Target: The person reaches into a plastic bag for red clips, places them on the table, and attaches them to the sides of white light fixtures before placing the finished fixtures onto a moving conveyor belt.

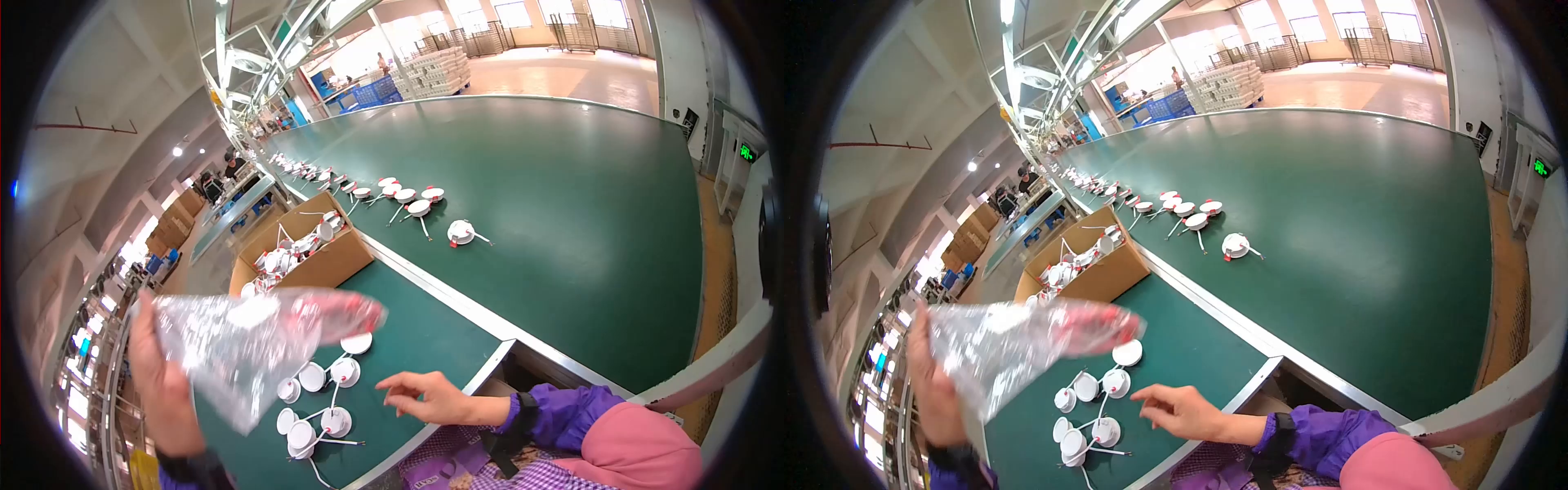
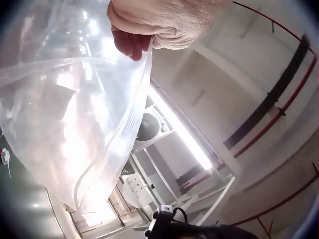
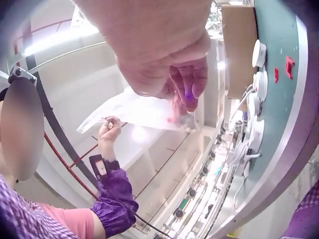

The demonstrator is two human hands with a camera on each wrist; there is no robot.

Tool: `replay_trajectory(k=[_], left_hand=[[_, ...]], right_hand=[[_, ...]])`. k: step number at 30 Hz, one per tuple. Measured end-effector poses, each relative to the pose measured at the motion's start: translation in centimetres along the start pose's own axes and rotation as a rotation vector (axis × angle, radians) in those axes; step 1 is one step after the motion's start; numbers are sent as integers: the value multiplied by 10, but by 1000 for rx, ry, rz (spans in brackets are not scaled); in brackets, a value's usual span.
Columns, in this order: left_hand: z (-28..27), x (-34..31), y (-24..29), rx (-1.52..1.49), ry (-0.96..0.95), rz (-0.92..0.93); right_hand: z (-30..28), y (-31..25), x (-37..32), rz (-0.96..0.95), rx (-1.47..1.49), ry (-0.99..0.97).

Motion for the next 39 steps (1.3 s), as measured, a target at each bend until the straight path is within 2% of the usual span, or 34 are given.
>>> replay_trajectory(k=[1, 2, 3, 5, 6, 9, 11, 13, 14, 15, 17, 19, 23, 25, 26, 27, 28, 32, 34, 36, 38, 39], left_hand=[[-6, 20, -19, -53, 72, -43], [-34, 52, -32, -57, 61, 2], [-14, 57, -68, -9, 103, -14], [7, 80, -87, 65, 219, 122], [15, 88, -99, 65, 213, 126], [7, 113, -146, 181, 292, 115], [15, 109, -179, 371, 322, -14], [16, 106, -223, 314, 249, -181], [19, 101, -234, 229, 215, -179], [25, 99, -233, 210, 170, -141], [28, 91, -226, 261, 135, -285], [33, 83, -217, 348, 123, -308], [33, 68, -216, 413, 44, -393], [37, 60, -212, 413, 43, -391], [40, 57, -214, 432, -9, -462], [45, 54, -216, 452, -63, -534], [50, 52, -216, 480, -57, -521], [57, 52, -227, 478, -114, -449], [52, 47, -224, 517, -110, -465], [44, 37, -212, 596, -65, -456], [34, 24, -208, 579, -170, -448], [36, 16, -207, 526, -248, -442]], right_hand=[[-8, 0, 0, 24, 7, 69], [-16, 1, -1, 45, 13, 140], [-28, 2, -26, 98, 15, 150], [-42, 12, -25, 125, 11, 211], [-47, 15, -23, 109, 34, 279], [-56, 25, -26, 96, 25, 309], [-62, 29, -28, 116, 14, 325], [-68, 29, -30, 140, 1, 333], [-73, 27, -31, 154, -31, 358], [-77, 26, -32, 170, -60, 378], [-85, 17, -29, 186, -81, 406], [-92, 13, -24, 98, -126, 436], [-97, -20, 3, 49, -296, 425], [-95, -59, 21, -121, -573, 501], [-99, -66, 33, -123, -577, 492], [-101, -81, 43, -213, -764, 555], [-99, -95, 51, -305, -952, 616], [-117, -90, 93, -312, -1153, 668], [-148, -55, 113, 89, -1243, 458], [-186, -65, 109, 100, -1141, 588], [-187, -78, 100, 116, -1128, 635], [-169, -97, 96, -96, -1237, 642]])
Point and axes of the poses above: each hand's wrist, its own x-axis towards the middle knuckle, its own z-axis out of the palm, y = z × x, the point moved 6 cm from there along x, towards the middle knuckle, and after that the axes turned 14 degrees about -y, right-handed, at the moved point
